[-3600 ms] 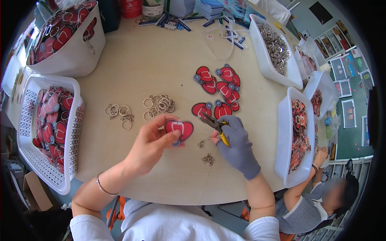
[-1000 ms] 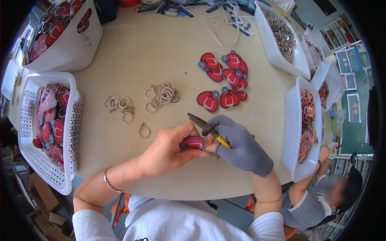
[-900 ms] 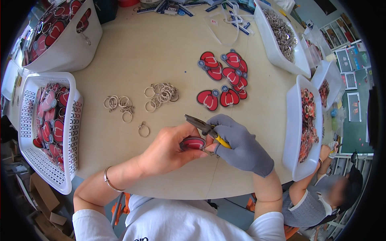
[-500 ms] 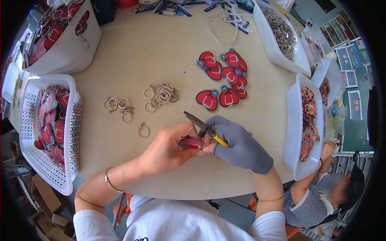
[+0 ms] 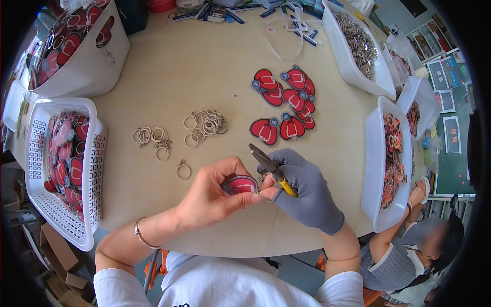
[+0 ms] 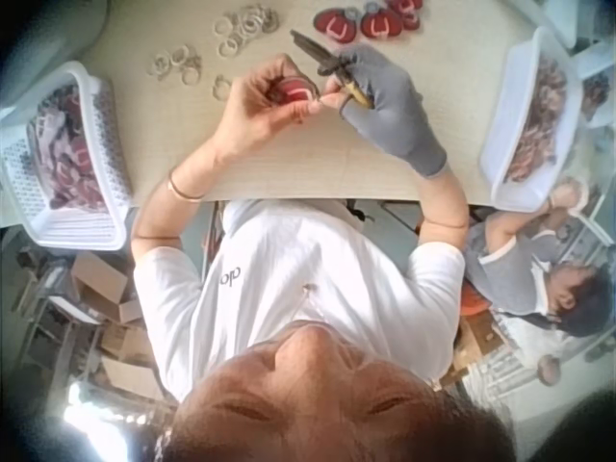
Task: The person assembles heart-shaped keychains by attaching metal jump rings to red heart charms using pliers. They repeatedly pick up a charm, open a jump ring with pliers, link it to the charm, and close the ring. The process is repetitive, with the person handling multiple charms and rings on a table.
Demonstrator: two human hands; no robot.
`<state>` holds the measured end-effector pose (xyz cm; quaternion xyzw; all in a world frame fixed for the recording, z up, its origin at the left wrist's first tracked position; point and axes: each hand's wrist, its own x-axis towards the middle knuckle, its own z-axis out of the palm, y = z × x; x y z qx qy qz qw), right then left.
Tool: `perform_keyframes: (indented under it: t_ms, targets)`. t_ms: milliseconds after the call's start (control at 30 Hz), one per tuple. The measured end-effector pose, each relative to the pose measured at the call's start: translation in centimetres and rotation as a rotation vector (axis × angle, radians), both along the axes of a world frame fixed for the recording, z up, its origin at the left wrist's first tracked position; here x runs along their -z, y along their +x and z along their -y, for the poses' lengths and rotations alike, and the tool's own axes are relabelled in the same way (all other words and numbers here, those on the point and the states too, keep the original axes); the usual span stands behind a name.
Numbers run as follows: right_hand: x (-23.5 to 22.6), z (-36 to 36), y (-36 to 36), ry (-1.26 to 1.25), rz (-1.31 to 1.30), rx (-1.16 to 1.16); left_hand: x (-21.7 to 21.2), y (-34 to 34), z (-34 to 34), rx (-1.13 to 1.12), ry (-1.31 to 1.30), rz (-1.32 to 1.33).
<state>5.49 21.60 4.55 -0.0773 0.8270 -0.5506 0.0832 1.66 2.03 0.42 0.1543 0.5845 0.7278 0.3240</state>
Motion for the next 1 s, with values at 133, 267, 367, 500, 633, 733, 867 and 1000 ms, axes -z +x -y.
perform_keyframes:
  t_ms: [133, 267, 367, 500, 633, 733, 867, 1000]
  targets:
    - [-0.2, 0.1, 0.0, 0.01, 0.007, -0.023, -0.2, 0.0, 0.1, 0.007, -0.033, -0.037]
    - [0.0, 0.1, 0.1, -0.061, 0.136, 0.009, 0.4, 0.4, -0.2, -0.109, -0.032, -0.298]
    - [0.2, 0.1, 0.2, -0.102, 0.158, 0.035, 0.7, 0.6, -0.4, -0.144, -0.023, -0.439]
    - [-0.2, -0.3, -0.1, -0.055, 0.119, -0.028, 0.7, 0.1, 0.0, -0.092, -0.076, -0.795]
    - [-0.2, -0.7, -0.5, -0.074, 0.138, -0.11, 0.6, -0.1, 0.0, -0.056, -0.067, -0.997]
    - [-0.2, -0.3, -0.5, -0.101, 0.175, -0.132, 0.1, 0.0, 0.0, -0.045, -0.132, -1.087]
    - [-0.2, 1.2, -0.4, -0.024, 0.087, -0.105, -0.5, -0.5, 0.7, -0.13, -0.164, -1.122]
    - [0.1, 1.0, -2.8, 0.105, -0.136, -0.053, -1.4, -1.6, 2.3, -0.316, -0.173, -1.029]
